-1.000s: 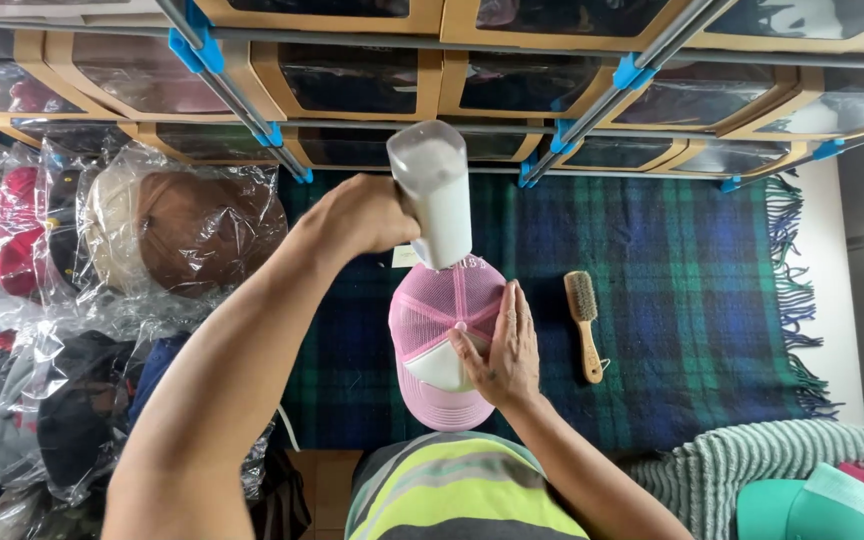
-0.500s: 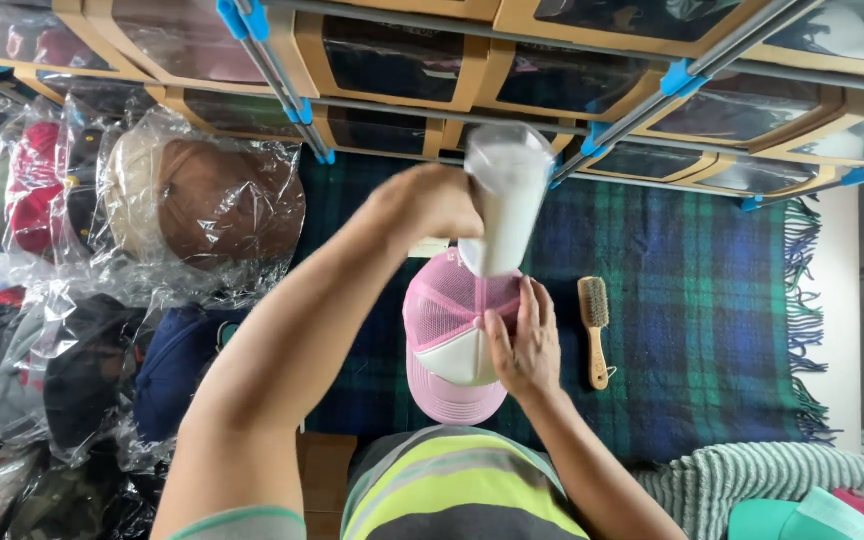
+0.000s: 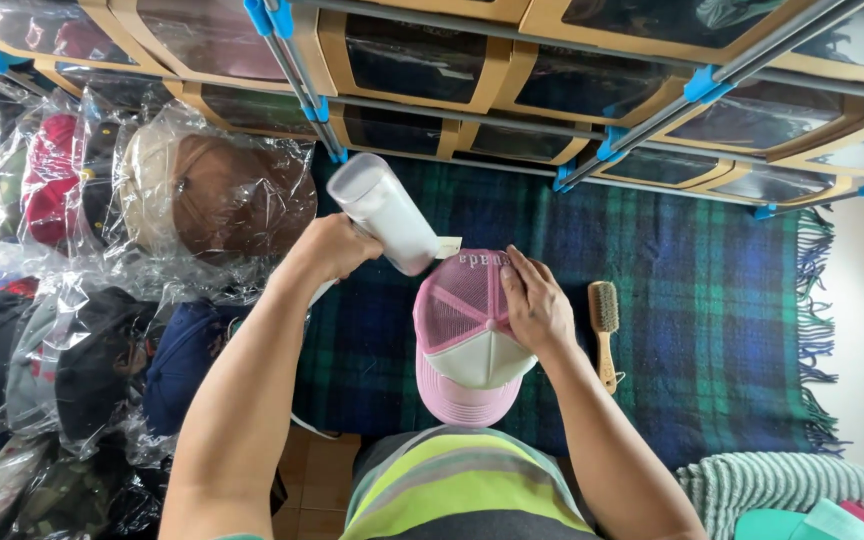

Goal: The person cleans a pink and white baseball cap by first brushing the inside and outside with a wooden brush. They then use a white handheld steamer to apply steam to the cap's surface.

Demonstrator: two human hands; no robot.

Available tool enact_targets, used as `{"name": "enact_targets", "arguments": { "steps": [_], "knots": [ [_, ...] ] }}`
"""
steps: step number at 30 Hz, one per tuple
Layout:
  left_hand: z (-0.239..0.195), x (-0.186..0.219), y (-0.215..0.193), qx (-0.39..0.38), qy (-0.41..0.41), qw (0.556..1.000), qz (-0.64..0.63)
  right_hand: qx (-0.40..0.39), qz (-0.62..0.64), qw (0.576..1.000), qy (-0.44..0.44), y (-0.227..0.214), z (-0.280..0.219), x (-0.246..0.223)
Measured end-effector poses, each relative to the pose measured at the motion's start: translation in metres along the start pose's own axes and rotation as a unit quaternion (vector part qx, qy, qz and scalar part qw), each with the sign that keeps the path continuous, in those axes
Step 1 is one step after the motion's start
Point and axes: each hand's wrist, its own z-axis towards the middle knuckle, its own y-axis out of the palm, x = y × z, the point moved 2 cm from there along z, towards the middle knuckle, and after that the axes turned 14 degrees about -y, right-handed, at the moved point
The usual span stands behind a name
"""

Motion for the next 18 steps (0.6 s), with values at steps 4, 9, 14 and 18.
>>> {"name": "enact_targets", "arguments": {
  "steps": [4, 9, 14, 18],
  "knots": [
    [-0.111, 0.028, -0.018, 0.109, 0.061, 0.992, 0.011, 0.027, 0.064, 0.997, -0.020, -0.003, 0.008, 0.003],
    [-0.170, 0.049, -0.005, 0.119, 0.120, 0.974, 0.149, 0.011, 0.109, 0.993, 0.043, -0.003, 0.015, 0.000],
    [-0.159, 0.069, 0.024, 0.137, 0.196, 0.950, 0.201, 0.027, 0.122, 0.986, 0.115, 0.005, 0.013, 0.017],
    [-0.147, 0.098, 0.031, 0.162, 0.210, 0.949, 0.168, 0.042, 0.132, 0.987, 0.080, 0.038, 0.021, 0.060]
  ]
}}
